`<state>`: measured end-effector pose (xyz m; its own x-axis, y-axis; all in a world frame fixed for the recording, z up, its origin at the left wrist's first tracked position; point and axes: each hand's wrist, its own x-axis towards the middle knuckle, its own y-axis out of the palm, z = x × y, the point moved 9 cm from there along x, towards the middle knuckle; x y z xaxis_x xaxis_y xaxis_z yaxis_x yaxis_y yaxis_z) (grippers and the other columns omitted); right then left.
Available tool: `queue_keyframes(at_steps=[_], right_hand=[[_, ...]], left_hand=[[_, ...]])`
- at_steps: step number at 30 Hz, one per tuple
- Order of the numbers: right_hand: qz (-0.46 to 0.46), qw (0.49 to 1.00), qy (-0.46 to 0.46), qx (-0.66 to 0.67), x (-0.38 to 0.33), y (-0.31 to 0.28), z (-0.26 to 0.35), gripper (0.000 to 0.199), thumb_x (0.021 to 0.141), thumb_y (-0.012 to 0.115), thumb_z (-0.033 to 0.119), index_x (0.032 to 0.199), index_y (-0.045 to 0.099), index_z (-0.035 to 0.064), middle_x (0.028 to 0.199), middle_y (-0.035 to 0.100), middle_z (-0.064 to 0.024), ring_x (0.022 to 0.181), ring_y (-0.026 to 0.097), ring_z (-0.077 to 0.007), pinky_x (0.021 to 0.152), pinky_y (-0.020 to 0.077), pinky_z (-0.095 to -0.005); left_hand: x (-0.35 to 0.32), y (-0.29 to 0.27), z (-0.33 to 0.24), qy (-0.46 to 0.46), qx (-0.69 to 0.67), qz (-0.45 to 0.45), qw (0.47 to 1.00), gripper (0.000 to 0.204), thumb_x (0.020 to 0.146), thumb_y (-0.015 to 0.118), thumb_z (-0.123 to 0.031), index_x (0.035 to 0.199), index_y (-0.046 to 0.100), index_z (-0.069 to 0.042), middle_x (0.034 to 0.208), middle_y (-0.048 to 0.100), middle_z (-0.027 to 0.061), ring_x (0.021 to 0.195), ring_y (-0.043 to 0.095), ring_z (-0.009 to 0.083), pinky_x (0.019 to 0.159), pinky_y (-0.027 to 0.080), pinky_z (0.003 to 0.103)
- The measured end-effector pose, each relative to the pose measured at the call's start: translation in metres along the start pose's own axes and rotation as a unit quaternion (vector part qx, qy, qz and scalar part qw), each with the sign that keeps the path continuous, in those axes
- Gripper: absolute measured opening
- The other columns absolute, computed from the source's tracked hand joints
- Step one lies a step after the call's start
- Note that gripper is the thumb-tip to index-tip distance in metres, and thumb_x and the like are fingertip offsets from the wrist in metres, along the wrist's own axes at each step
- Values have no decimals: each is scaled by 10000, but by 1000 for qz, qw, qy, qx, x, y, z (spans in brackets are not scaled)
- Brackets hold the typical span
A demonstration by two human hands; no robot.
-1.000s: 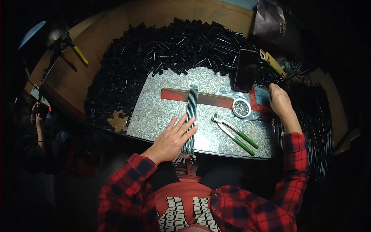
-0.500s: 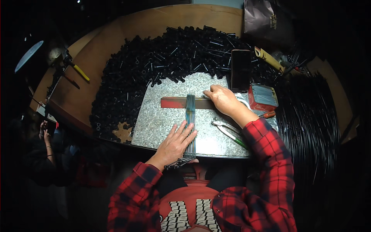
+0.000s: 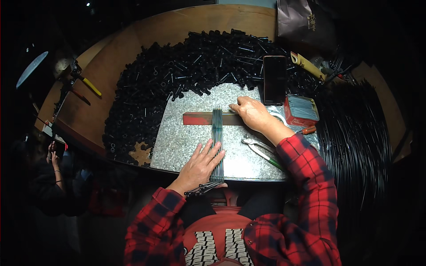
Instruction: Assembling long black rods into a connector housing using pliers and a hammer at a manufacturing workbench.
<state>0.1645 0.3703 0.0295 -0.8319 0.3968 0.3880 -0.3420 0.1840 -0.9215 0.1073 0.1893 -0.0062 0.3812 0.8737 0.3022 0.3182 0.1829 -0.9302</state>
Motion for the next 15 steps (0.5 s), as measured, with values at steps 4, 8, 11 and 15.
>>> queue_keyframes(at_steps=[4,8,11,15], right_hand=[[-13,1000,-8,19,2,0,2,225,835,524,106,996,677,66,866,593,-146,878,616,-307,743,519,-400],[-6,1000,-11,26,5,2,1,240,842,523,117,1020,678,74,870,591,-145,879,616,-305,744,517,-406],[-2,1000,-17,21,7,3,2,258,852,521,129,1050,681,84,873,589,-142,878,615,-305,749,512,-409],[-20,999,-29,23,10,5,4,256,859,523,135,1051,686,85,883,589,-142,882,609,-305,744,511,-410]], left_hand=[[-1,6,1,13,43,5,999,758,803,645,-504,1370,453,-40,1457,372,203,1377,303,398,1084,280,559],[1,-1,-2,5,8,1,1000,778,793,652,-519,1373,449,-41,1455,374,203,1378,301,395,1086,278,557],[-1,4,1,3,19,4,1000,804,779,658,-540,1372,449,-40,1457,372,203,1381,297,394,1087,277,558],[-1,3,1,0,5,3,1000,744,807,652,-479,1373,449,-42,1460,368,199,1383,294,394,1086,279,558]])
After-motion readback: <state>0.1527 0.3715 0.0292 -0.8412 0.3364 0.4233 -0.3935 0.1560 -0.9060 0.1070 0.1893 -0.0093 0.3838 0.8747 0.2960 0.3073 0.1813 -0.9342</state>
